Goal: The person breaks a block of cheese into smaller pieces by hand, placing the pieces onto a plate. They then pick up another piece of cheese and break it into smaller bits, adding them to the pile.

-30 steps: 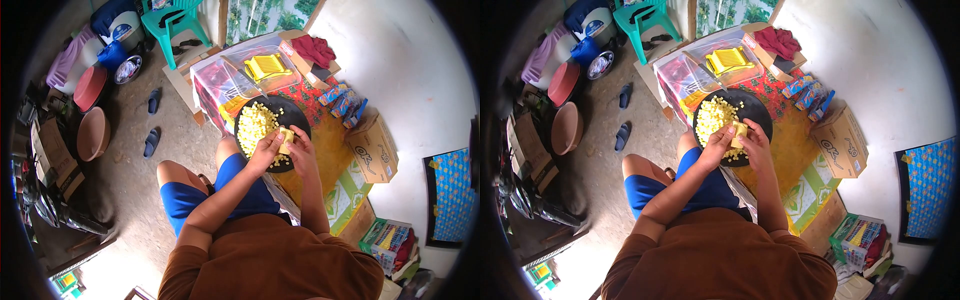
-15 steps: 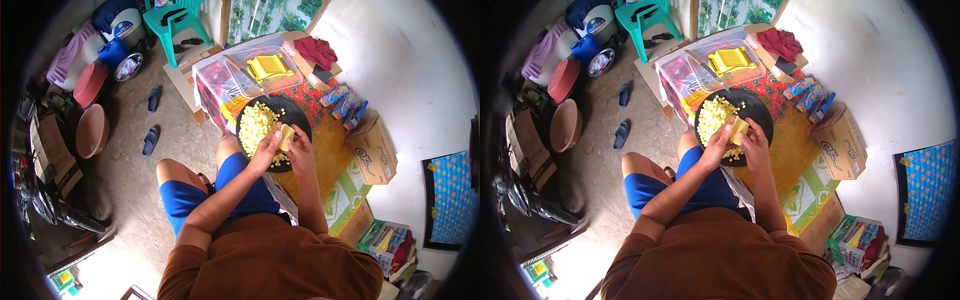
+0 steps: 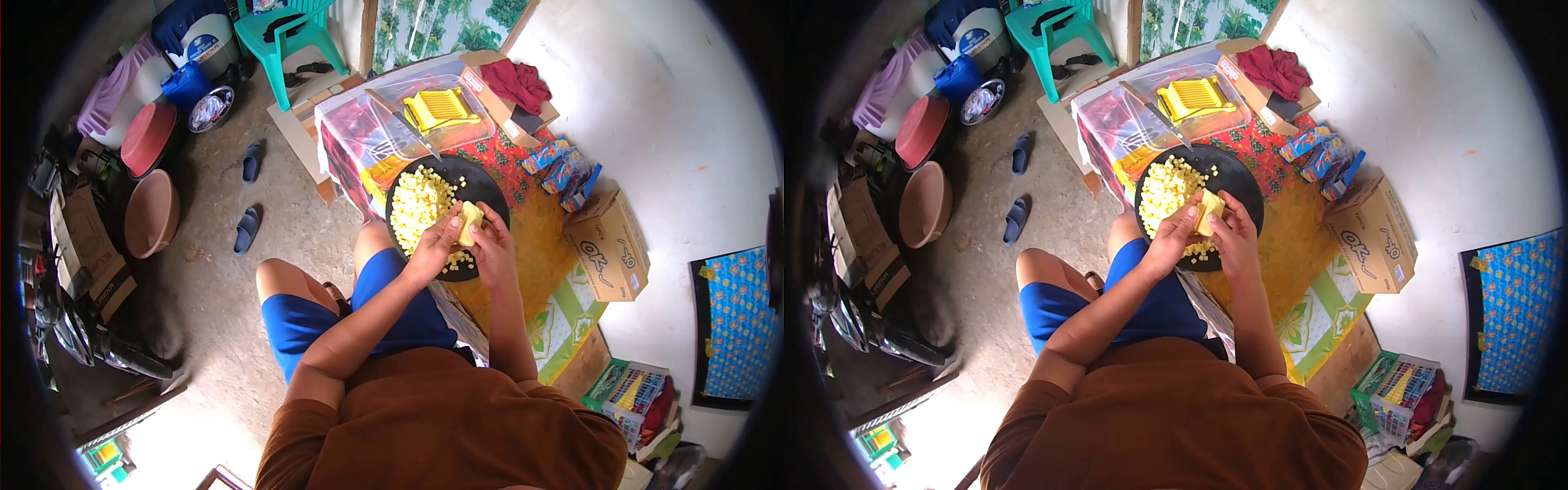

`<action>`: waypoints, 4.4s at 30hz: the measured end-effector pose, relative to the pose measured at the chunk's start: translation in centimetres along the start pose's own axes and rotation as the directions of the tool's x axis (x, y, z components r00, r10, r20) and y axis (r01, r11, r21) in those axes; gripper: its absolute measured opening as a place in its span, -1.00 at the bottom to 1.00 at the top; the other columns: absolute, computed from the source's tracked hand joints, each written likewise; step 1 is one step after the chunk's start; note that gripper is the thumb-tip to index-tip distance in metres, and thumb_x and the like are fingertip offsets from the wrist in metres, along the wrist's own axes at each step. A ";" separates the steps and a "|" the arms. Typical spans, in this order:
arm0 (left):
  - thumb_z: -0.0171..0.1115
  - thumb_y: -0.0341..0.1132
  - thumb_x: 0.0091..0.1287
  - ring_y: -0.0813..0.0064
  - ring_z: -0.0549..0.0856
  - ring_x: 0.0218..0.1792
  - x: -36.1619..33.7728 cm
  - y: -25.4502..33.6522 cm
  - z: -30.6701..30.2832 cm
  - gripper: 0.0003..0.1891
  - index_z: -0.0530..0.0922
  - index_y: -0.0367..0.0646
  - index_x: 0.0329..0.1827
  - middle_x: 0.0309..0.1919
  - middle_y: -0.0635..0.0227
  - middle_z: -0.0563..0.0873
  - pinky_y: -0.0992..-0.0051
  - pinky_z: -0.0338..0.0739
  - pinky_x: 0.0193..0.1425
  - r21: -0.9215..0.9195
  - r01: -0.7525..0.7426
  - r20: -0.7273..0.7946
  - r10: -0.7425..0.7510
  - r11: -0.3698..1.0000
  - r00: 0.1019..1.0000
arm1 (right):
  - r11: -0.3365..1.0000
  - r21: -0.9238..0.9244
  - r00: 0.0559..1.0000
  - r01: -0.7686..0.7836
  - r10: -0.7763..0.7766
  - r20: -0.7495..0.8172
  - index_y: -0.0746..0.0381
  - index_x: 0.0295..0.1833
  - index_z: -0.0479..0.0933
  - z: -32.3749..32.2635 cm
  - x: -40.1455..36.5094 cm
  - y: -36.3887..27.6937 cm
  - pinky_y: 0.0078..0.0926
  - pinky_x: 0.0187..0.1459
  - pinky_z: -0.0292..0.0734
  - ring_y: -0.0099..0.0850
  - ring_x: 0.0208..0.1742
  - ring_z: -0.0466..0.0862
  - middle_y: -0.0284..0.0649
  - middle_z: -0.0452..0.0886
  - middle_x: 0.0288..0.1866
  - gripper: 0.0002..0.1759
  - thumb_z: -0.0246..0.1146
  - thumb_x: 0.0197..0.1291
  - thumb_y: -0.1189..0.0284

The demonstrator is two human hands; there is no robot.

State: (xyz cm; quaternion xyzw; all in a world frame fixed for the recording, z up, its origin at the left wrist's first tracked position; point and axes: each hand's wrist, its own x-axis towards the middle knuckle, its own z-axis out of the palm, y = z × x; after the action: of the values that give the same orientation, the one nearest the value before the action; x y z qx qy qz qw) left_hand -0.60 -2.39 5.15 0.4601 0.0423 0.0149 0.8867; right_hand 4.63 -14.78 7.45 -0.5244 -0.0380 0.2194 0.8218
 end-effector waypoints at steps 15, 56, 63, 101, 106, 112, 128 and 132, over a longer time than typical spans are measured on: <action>-0.04 0.09 0.48 0.65 0.57 -0.23 1.4 -0.6 0.5 -0.47 0.56 -0.27 0.04 -0.27 0.39 0.64 0.64 0.47 -0.13 0.058 -0.087 -0.172 0.096 0.995 0.980 | 0.950 -0.278 0.987 0.141 -0.114 0.111 0.31 0.28 0.36 0.4 0.1 0.4 -0.55 0.07 0.51 -0.50 0.07 0.55 -0.23 0.52 0.04 -0.42 0.33 0.12 0.64; -0.24 0.31 0.41 0.31 0.47 0.22 -1.0 1.9 -0.3 -0.25 0.13 -0.05 0.47 0.21 0.22 0.46 0.28 0.32 0.32 -0.483 0.224 0.065 -0.221 0.847 0.973 | 0.815 -0.539 0.972 0.213 -0.123 0.199 0.29 0.23 0.41 0.2 0.1 1.7 -0.57 -0.09 0.57 -0.50 -0.07 0.63 -0.17 0.59 0.04 -0.48 0.33 0.12 0.60; 0.06 -0.19 0.46 0.53 0.59 0.02 -1.1 2.1 -1.8 -0.64 0.40 -0.11 0.25 0.07 0.34 0.59 0.43 0.51 0.14 -0.447 0.215 0.035 -0.222 0.868 0.974 | 0.921 -0.344 0.971 0.182 -0.113 0.212 0.38 0.22 0.40 0.2 0.4 0.5 -0.59 0.03 0.55 -0.51 -0.01 0.62 -0.15 0.59 0.03 -0.57 0.22 0.22 0.65; 0.32 -0.26 0.27 0.63 0.47 -0.66 -2.1 4.8 -0.1 -0.84 0.59 -0.14 -0.24 -0.54 0.47 0.59 0.55 0.39 -0.57 -0.352 0.240 -0.018 -0.263 0.905 0.965 | 0.706 -0.532 0.884 0.467 -0.397 0.248 0.34 0.11 0.52 2.1 -2.3 -2.2 -0.58 -0.04 0.57 -0.51 -0.06 0.66 -0.17 0.67 -0.08 -0.65 0.29 0.18 0.64; 0.32 -0.23 0.30 0.66 0.47 -0.63 -2.4 4.9 0.1 -0.83 0.59 -0.14 -0.24 -0.53 0.46 0.60 0.55 0.39 -0.55 -0.414 0.285 0.034 -0.298 0.864 0.954 | 0.876 -0.337 0.937 0.346 -0.305 0.171 0.38 0.14 0.45 1.5 -2.2 -1.6 -0.54 0.09 0.52 -0.46 0.02 0.64 -0.07 0.66 -0.02 -0.63 0.26 0.21 0.64; 0.28 -0.20 0.34 0.65 0.48 -0.64 -2.4 4.4 0.1 -0.79 0.61 -0.17 -0.25 -0.51 0.40 0.64 0.55 0.40 -0.55 -0.362 0.249 0.034 -0.254 0.898 0.967 | 0.885 -0.303 0.935 0.353 -0.317 0.162 0.39 0.14 0.44 1.4 -2.2 -1.2 -0.51 0.10 0.51 -0.46 0.04 0.64 -0.03 0.66 0.01 -0.64 0.27 0.22 0.62; 0.26 -0.18 0.35 0.65 0.50 -0.68 -2.6 5.6 0.3 -0.72 0.65 -0.29 -0.20 -0.51 0.27 0.69 0.66 0.35 -0.65 -0.121 0.125 -0.038 -0.130 0.985 0.991 | 0.565 -0.554 0.782 0.612 -0.539 0.314 0.32 0.04 0.54 2.2 -2.3 -1.2 -0.55 -0.08 0.55 -0.49 -0.13 0.66 -0.19 0.63 -0.10 -0.69 0.32 0.15 0.64; 0.24 -0.14 0.36 0.69 0.47 -0.68 -2.2 5.2 0.1 -0.68 0.66 -0.29 -0.17 -0.54 0.31 0.66 0.66 0.34 -0.66 -0.057 0.142 -0.055 -0.145 0.988 0.988 | 0.501 -0.603 0.768 0.621 -0.545 0.338 0.31 0.07 0.54 1.7 -1.9 -1.0 -0.54 -0.10 0.55 -0.48 -0.12 0.66 -0.18 0.65 -0.12 -0.64 0.34 0.12 0.63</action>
State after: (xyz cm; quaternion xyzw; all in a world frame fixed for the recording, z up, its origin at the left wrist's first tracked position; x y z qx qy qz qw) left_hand -2.76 0.36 9.55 0.4314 0.1011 -0.0342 0.8958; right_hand 2.75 -14.44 9.45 -0.7324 -0.3329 -0.0741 0.5892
